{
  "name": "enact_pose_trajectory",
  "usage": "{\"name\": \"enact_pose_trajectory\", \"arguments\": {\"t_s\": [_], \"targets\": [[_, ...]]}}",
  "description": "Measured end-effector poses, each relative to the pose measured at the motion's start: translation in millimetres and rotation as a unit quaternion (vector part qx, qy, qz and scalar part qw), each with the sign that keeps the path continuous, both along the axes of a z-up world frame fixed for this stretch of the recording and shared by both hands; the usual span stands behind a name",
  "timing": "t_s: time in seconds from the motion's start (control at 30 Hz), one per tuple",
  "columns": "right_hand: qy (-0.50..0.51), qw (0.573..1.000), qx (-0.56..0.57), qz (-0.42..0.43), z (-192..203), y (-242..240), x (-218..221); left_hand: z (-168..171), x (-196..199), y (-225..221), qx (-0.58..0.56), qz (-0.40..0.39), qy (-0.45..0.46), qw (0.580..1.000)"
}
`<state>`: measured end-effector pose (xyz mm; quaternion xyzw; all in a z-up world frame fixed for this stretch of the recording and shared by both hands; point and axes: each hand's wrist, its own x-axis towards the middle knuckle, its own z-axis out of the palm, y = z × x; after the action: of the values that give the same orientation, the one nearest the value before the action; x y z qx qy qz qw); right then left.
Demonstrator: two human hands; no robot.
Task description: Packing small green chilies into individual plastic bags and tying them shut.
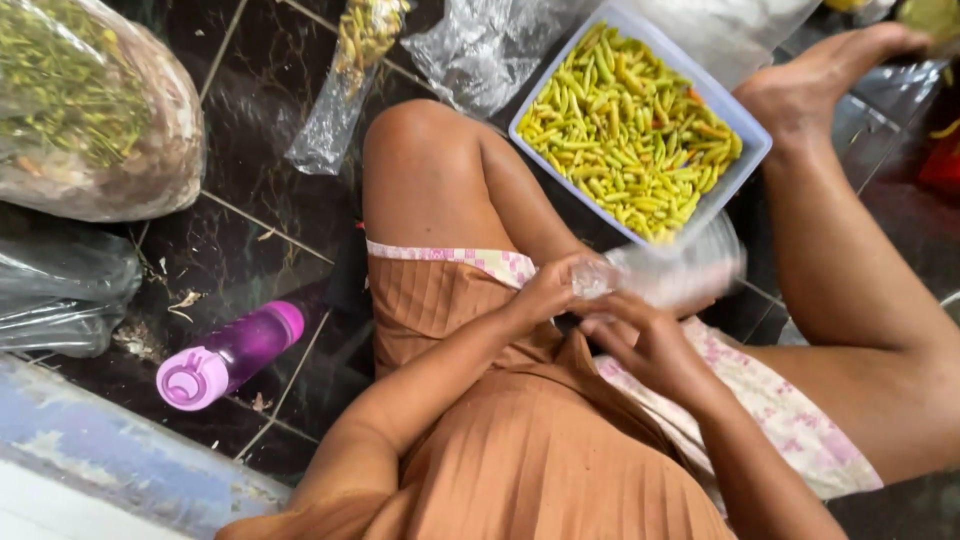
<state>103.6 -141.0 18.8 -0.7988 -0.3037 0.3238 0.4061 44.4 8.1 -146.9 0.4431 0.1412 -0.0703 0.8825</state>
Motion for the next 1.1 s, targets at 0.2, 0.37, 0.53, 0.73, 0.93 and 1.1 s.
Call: {"name": "enact_pose_trajectory", "arguments": {"t_s": [0.2,0.37,0.53,0.73,0.93,1.1], "targets": [[-0.026,0.991,0.025,-0.128,-1,-8,2,-14,-1,17,0.045,-0.029,-0.064,0.997],[-0.212,0.946,-0.150,-0.194,-50,-93,35,-18,-8,8,0.005,-0.054,0.022,0.998],[-0.004,0.916,-0.288,-0.280,-79,-120,41,-8,-8,4,0.075,-0.101,0.076,0.989],[-0.064,0.937,-0.159,-0.305,-115,-134,50,-5,-11,3,0.244,-0.132,0.078,0.958],[-0.020,0.916,-0.243,-0.319,-112,-116,46,7,-8,5,0.239,-0.146,0.053,0.959],[0.032,0.931,-0.166,-0.322,-120,-117,41,23,-7,10,0.170,-0.139,0.026,0.975]]}}
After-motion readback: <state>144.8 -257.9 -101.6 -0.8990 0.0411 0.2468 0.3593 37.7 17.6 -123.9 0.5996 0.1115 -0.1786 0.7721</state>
